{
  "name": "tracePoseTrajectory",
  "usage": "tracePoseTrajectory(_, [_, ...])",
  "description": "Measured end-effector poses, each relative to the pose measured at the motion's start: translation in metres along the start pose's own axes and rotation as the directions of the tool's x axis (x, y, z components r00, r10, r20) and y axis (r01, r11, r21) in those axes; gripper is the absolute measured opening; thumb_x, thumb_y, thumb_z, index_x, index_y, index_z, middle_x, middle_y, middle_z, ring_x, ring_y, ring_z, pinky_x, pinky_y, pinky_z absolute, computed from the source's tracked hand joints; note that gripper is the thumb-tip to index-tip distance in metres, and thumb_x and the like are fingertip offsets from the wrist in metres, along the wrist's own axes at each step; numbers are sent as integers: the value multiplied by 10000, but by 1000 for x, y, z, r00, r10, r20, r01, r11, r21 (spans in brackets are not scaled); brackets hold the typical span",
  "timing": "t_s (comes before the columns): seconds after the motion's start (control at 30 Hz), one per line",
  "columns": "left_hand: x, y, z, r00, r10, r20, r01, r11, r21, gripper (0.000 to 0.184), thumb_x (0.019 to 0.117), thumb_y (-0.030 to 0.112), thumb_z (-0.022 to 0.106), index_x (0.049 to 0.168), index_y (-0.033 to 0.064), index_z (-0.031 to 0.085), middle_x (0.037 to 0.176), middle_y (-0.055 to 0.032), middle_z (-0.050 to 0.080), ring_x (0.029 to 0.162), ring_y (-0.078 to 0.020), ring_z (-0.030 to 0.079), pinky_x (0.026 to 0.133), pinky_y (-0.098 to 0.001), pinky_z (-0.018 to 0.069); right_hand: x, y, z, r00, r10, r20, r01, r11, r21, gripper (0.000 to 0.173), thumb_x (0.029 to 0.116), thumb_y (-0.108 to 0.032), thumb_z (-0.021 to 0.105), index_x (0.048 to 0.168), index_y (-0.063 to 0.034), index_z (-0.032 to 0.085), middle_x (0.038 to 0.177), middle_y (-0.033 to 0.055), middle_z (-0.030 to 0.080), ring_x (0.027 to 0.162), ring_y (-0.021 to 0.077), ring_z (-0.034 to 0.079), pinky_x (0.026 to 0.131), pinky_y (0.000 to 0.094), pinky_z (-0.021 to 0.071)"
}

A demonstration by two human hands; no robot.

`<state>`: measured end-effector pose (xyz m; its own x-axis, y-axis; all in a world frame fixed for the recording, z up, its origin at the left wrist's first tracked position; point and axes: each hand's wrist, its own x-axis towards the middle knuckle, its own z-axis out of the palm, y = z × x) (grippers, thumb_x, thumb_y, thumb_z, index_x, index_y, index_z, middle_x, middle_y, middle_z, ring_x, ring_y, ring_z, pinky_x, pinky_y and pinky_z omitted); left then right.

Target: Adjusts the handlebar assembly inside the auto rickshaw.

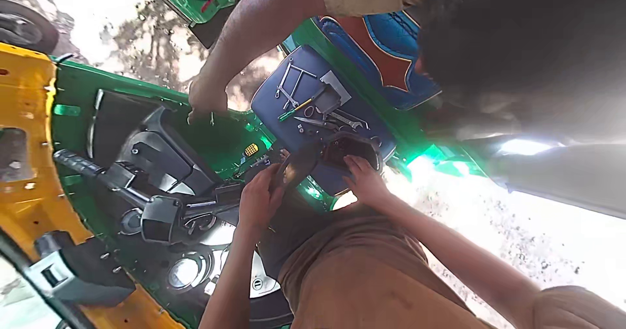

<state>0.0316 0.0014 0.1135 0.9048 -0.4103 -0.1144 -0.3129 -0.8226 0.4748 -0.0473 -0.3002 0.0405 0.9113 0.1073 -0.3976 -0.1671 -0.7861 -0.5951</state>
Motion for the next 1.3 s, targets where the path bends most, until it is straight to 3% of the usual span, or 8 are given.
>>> tracePoseTrajectory(0.13, [1, -28, 11, 995, 100, -22, -102, 990, -97, 556, 934, 509, 561, 1216, 48, 692, 1019, -105, 733, 875, -213, 705, 771, -482, 578, -26, 32, -2, 998, 58, -29, -57, 998, 22, 482, 1039, -287, 592, 1443, -27, 552, 1492, 166, 539, 1426, 320, 476, 1168, 481, 410])
tracePoseTrajectory(0.23, [-5, -47, 14, 992, 112, 60, -91, 955, -281, 607, 888, 558, 605, 1222, 57, 680, 1028, -58, 724, 914, -105, 684, 832, -376, 579, -40, 51, 0, 990, 67, -122, -66, 998, 12, 434, 1022, -256, 620, 1396, -36, 597, 1432, 166, 587, 1349, 336, 547, 1109, 511, 467])
tracePoseTrajectory(0.4, [-16, -71, 23, 992, 124, 32, -114, 970, -213, 639, 874, 640, 587, 1093, 55, 720, 953, -78, 722, 869, -152, 689, 798, -445, 568, -28, 55, 2, 984, -20, -177, 26, 999, 30, 351, 1062, -179, 536, 1354, -6, 622, 1389, 180, 617, 1322, 330, 573, 1127, 483, 457])
tracePoseTrajectory(0.63, [-26, -67, 60, 970, -71, -233, 66, 997, -30, 670, 886, 719, 515, 851, 74, 688, 765, -128, 689, 746, -287, 693, 665, -558, 500, 76, 42, 28, 984, 102, 146, -80, 985, -151, 331, 1031, -201, 544, 1329, -98, 644, 1287, 202, 661, 1213, 410, 629, 971, 630, 519])
tracePoseTrajectory(0.8, [-25, -65, 61, 955, -137, -265, 138, 990, -13, 631, 897, 681, 524, 832, 72, 675, 750, -130, 680, 742, -294, 692, 658, -560, 495, 102, 51, 39, 949, 76, 307, 2, 969, -245, 516, 950, -235, 652, 1453, -147, 574, 1442, 197, 579, 1363, 436, 505, 1064, 702, 408])
tracePoseTrajectory(0.97, [-23, -63, 60, 954, -114, -276, 120, 993, 3, 603, 900, 669, 525, 816, 90, 671, 737, -111, 676, 726, -282, 689, 628, -544, 486, 78, 42, 35, 965, 180, 192, -103, 931, -351, 289, 927, -168, 672, 1193, -58, 699, 1240, 240, 666, 1131, 466, 643, 839, 693, 531])
tracePoseTrajectory(1.13, [-22, -64, 60, 959, -107, -262, 114, 993, 11, 601, 910, 669, 510, 806, 95, 656, 712, -114, 655, 701, -287, 677, 610, -552, 472, 47, 39, 26, 969, 245, 24, -223, 918, -328, 341, 1028, -189, 564, 1361, -160, 629, 1318, 178, 644, 1203, 411, 634, 920, 626, 549])
tracePoseTrajectory(1.3, [-22, -66, 62, 958, -106, -268, 115, 993, 18, 607, 908, 669, 512, 788, 88, 636, 707, -121, 650, 703, -294, 677, 615, -549, 464, 16, 39, -4, 965, 183, -186, -191, 981, -21, 247, 1042, -217, 558, 1193, -138, 737, 1128, 106, 735, 1056, 277, 707, 911, 530, 565])
